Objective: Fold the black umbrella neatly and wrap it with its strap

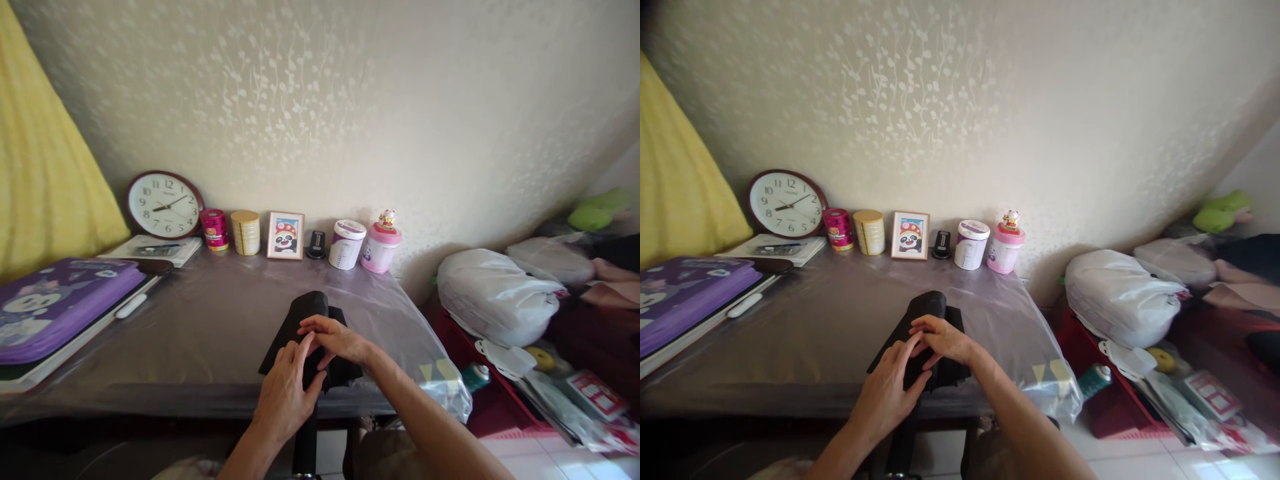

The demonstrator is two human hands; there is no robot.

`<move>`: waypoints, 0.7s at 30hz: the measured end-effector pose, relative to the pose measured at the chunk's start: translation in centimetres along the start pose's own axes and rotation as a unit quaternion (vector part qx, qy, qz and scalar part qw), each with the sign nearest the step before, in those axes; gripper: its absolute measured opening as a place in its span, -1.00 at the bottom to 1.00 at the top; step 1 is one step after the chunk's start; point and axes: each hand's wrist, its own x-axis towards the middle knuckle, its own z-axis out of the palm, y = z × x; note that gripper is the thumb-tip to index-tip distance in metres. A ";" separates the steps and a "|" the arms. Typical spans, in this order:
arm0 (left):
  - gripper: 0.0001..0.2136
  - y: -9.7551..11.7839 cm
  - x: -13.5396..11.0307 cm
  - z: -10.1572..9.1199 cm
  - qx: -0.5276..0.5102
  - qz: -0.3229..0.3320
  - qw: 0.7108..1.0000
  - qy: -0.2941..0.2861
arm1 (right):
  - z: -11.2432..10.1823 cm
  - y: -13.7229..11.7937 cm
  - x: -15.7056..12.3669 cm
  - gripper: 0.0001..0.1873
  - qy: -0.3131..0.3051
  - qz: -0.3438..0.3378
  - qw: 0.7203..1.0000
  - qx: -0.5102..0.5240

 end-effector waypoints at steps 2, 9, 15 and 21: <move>-0.56 0.1 0.0 -0.1 0.005 -0.001 1.000 -0.004 | 0.1 0.2 0.0 -0.63 0.001 0.002 1.000 0.003; -0.88 0.2 0.3 0.1 0.025 -0.038 0.999 0.008 | -0.1 0.5 0.2 -0.68 0.009 -0.036 0.999 -0.012; -0.87 -0.3 0.0 0.4 0.062 -0.010 0.998 0.028 | -2.2 1.1 1.7 -0.83 0.194 -0.201 0.903 -0.327; -0.86 -0.3 0.0 0.5 0.074 -0.017 0.997 0.026 | -4.6 1.6 4.5 -0.62 0.267 -0.207 0.792 -0.509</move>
